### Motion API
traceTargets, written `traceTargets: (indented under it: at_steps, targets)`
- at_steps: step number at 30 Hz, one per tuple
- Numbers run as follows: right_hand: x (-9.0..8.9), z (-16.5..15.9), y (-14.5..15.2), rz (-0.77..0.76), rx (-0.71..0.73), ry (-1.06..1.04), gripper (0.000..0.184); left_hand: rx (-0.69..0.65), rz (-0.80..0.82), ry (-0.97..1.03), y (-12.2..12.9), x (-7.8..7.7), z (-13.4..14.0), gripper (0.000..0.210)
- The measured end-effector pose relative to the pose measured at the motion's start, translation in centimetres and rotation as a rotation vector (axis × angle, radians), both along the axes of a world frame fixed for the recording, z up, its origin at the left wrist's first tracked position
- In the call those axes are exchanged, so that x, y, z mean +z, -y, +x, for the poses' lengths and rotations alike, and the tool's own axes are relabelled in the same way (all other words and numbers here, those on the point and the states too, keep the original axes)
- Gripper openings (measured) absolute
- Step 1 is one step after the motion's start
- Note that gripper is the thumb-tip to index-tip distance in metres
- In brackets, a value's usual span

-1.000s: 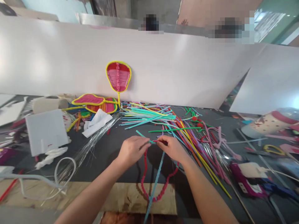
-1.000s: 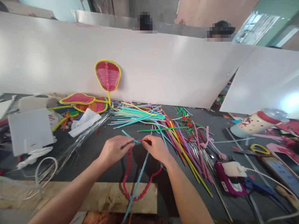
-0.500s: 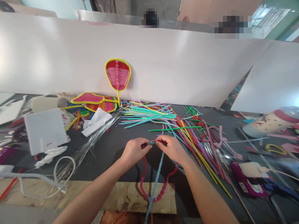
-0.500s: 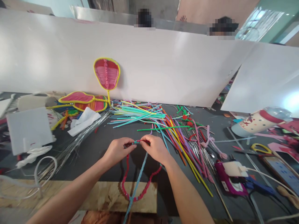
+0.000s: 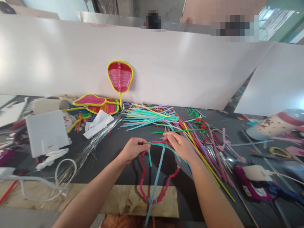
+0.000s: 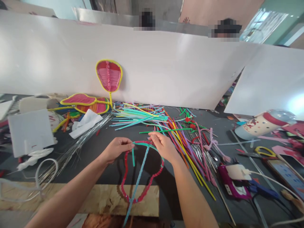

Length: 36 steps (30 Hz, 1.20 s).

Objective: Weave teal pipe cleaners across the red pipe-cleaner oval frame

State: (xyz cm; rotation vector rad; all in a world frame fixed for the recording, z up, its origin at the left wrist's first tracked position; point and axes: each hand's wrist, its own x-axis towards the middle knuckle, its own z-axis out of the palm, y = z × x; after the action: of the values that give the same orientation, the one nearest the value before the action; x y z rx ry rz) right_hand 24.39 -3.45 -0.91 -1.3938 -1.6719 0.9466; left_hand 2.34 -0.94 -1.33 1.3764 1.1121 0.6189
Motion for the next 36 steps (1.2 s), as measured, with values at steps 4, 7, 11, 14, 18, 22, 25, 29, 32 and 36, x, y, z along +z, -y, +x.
traceTargets:
  at_steps: [4, 7, 11, 14, 18, 22, 25, 29, 32, 36]
  targets:
    - [0.0, 1.1, -0.4, 0.098, -0.171, -0.094, 0.035, 0.033, 0.008, -0.010, -0.6, -0.2, -0.6, 0.027]
    - [0.8, 1.3, 0.0, 0.235, -0.329, -0.093, 0.030, 0.063, -0.009, -0.007, -0.9, -0.5, -0.8, 0.028]
    - [2.0, -0.3, 1.5, 0.374, -0.329, 0.086, 0.021, 0.068, -0.060, 0.073, -1.0, -0.7, -0.8, 0.030]
    - [1.7, -2.8, 2.5, 0.326, -0.101, 0.267, 0.020, 0.073, -0.089, 0.134, -0.9, -0.7, -0.7, 0.030]
    - [0.3, -5.7, 2.9, 0.272, 0.035, 0.599, 0.020, 0.073, -0.102, 0.165, -0.8, -0.5, -0.8, 0.030]
    - [-0.9, -6.6, 3.1, 0.294, 0.063, 0.767, 0.018, 0.030, -0.104, 0.182, -1.0, -0.4, -1.1, 0.029]
    - [-1.2, -6.8, 3.3, 0.314, 0.072, 0.764, 0.015, -0.042, -0.115, 0.183, -1.2, -0.3, -1.6, 0.030]
    - [-1.0, -7.2, 3.7, 0.311, 0.086, 0.701, 0.013, -0.093, -0.138, 0.196, -1.3, -0.3, -2.0, 0.031]
    - [-0.3, -7.0, 3.8, 0.366, 0.151, 0.602, 0.018, -0.066, -0.151, 0.181, -1.2, -0.5, -1.9, 0.032]
    - [0.8, -5.4, 3.3, 0.572, 0.039, 0.488, 0.021, -0.046, -0.117, 0.129, -1.1, -0.6, -1.6, 0.034]
